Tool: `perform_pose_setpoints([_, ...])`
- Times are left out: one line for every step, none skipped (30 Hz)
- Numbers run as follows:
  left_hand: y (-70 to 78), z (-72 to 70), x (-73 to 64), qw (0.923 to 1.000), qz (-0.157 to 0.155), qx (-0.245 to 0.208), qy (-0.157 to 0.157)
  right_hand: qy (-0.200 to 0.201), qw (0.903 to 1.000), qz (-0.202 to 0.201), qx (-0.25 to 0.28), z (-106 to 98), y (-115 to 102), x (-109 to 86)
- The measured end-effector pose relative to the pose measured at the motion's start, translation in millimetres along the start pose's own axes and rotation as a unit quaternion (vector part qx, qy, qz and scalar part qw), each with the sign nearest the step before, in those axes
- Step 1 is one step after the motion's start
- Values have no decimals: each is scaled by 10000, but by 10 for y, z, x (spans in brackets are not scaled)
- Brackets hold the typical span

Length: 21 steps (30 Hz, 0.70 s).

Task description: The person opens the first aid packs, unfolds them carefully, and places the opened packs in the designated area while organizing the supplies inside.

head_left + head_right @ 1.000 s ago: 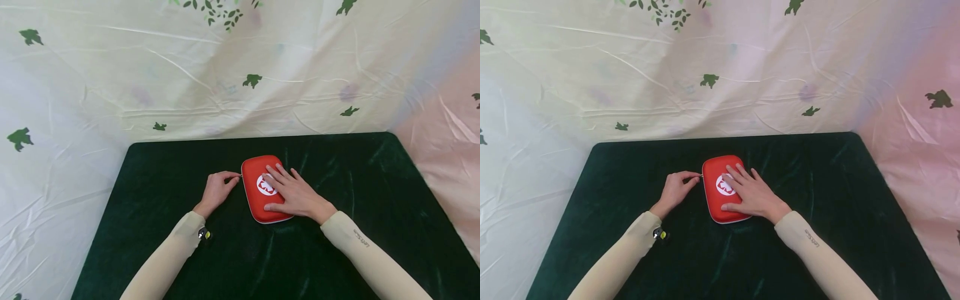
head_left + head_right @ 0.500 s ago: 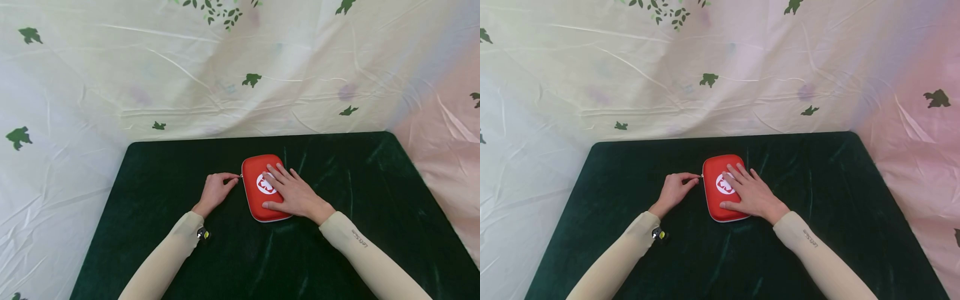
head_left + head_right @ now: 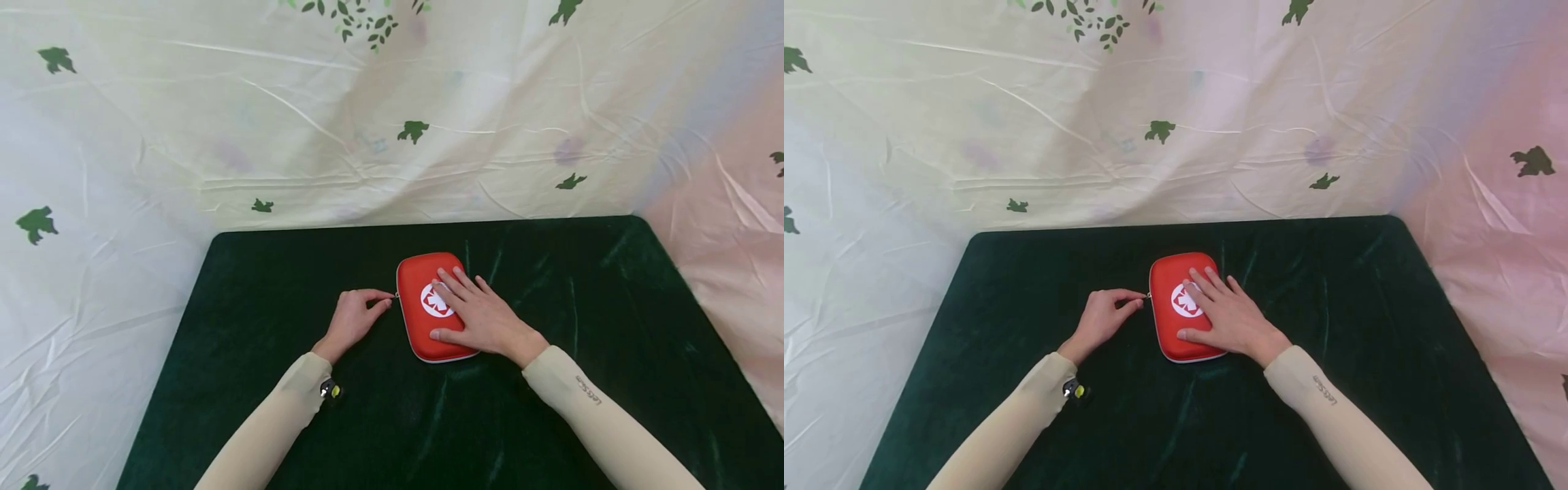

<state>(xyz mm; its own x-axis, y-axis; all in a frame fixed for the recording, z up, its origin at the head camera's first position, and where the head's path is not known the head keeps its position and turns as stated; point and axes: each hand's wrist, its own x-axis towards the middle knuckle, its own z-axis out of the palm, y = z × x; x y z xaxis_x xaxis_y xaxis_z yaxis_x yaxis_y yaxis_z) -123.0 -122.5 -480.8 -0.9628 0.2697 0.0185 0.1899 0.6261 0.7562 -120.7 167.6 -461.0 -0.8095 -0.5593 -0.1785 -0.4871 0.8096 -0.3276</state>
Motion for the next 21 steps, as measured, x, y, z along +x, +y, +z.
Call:
perform_pose_setpoints([0,4,2,10000,28,-20,-7,13,10000,6,12,3,5,-5])
perform_pose_setpoints([1,8,5,10000,49,-40,-12,22,10000,21,20,5,11,-12])
perform_pose_setpoints([4,11,9,10000,57,-59,-18,31,10000,35,36,7,16,-20])
perform_pose_setpoints([6,16,16,10000,74,-64,-19,41,10000,56,47,8,22,-28])
perform_pose_setpoints([11,20,22,9999,89,-75,-18,51,9999,71,63,10,27,-38])
perform_pose_setpoints([15,24,29,9999,96,-87,-19,67,9999,84,80,11,31,-47])
perform_pose_setpoints([20,28,37,9999,107,-100,-19,82,9999,98,105,12,34,-57])
perform_pose_setpoints([26,32,45,9999,109,-100,-18,99,9998,110,127,12,36,-66])
perform_pose_setpoints([33,35,53,9999,120,-104,-11,117,9998,117,144,13,35,-73])
perform_pose_setpoints([39,38,61,9999,133,-110,-7,133,9997,125,157,13,33,-80])
perform_pose_setpoints([46,40,68,9998,134,-120,-7,148,9997,136,166,15,30,-85])
perform_pose_setpoints([52,43,74,9998,133,-125,-3,160,9996,155,173,17,26,-90])
perform_pose_setpoints([59,44,80,9998,126,-135,-5,167,9996,179,170,19,21,-94])
perform_pose_setpoints([65,45,85,9998,107,-141,-10,175,9995,207,160,23,17,-96])
perform_pose_setpoints([69,47,90,9998,97,-150,-12,181,9995,234,143,26,12,-98])
perform_pose_setpoints([74,48,92,9998,88,-156,-12,184,9994,263,135,28,5,-99])
perform_pose_setpoints([75,49,94,9999,77,-151,-13,192,9993,289,133,31,-1,-100])
perform_pose_setpoints([75,51,95,9999,62,-152,-18,200,9992,307,131,34,-6,-100])
perform_pose_setpoints([74,51,94,9999,45,-153,-27,213,9992,318,132,36,-11,-99])
perform_pose_setpoints([71,53,92,9999,38,-149,-30,232,9991,322,134,39,-14,-99])
perform_pose_setpoints([68,55,87,9999,46,-146,-30,243,9991,323,124,40,-17,-99])
